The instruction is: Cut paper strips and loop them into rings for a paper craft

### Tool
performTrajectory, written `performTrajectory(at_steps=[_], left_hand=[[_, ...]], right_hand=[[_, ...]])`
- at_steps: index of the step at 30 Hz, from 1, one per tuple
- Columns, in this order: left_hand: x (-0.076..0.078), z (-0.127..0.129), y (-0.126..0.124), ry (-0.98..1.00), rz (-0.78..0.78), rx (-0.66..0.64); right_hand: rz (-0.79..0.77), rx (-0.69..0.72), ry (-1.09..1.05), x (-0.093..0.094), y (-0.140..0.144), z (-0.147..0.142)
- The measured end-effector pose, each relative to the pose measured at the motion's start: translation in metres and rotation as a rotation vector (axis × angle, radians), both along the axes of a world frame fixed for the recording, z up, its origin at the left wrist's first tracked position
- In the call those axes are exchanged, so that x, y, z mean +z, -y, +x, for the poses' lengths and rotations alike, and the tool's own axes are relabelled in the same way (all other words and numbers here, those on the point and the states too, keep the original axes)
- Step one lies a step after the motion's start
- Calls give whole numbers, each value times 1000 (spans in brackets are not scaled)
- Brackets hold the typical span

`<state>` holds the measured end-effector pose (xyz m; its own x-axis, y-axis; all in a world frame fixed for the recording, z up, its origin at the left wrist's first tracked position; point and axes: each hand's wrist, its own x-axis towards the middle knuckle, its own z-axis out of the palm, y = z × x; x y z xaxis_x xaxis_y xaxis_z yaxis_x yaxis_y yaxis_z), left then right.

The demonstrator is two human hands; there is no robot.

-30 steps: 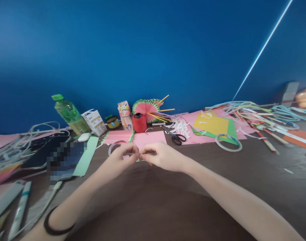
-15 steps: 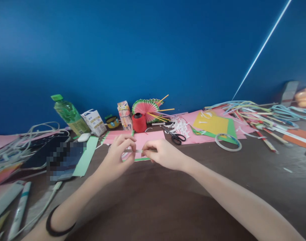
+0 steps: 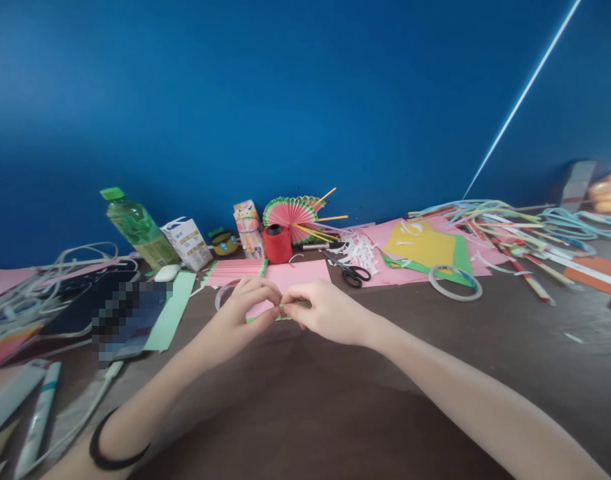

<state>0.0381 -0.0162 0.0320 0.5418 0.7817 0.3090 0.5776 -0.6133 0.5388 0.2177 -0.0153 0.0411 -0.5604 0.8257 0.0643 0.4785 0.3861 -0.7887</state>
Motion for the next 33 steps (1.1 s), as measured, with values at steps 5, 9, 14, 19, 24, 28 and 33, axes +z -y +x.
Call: performTrajectory(at_steps=[5, 9, 14, 19, 24, 28, 33], left_hand=[[-1, 0, 0, 0, -5, 0], [-1, 1, 0, 11, -18, 6], [-2, 1, -1, 42, -42, 9], [-2, -1, -2, 58, -91, 9], [-1, -1, -1, 65, -122, 13], [-2, 0, -1, 86, -119, 38], [-2, -2, -4, 77, -98, 114]], right_hand=[[5, 5, 9, -1, -1, 1], [1, 9, 12, -1, -1, 1], [3, 9, 18, 0, 0, 1], [-13, 8, 13, -1, -1, 2], [-1, 12, 19, -2, -2, 1], [43, 12, 13, -2, -1, 0], [46, -13, 1, -1, -2, 1]])
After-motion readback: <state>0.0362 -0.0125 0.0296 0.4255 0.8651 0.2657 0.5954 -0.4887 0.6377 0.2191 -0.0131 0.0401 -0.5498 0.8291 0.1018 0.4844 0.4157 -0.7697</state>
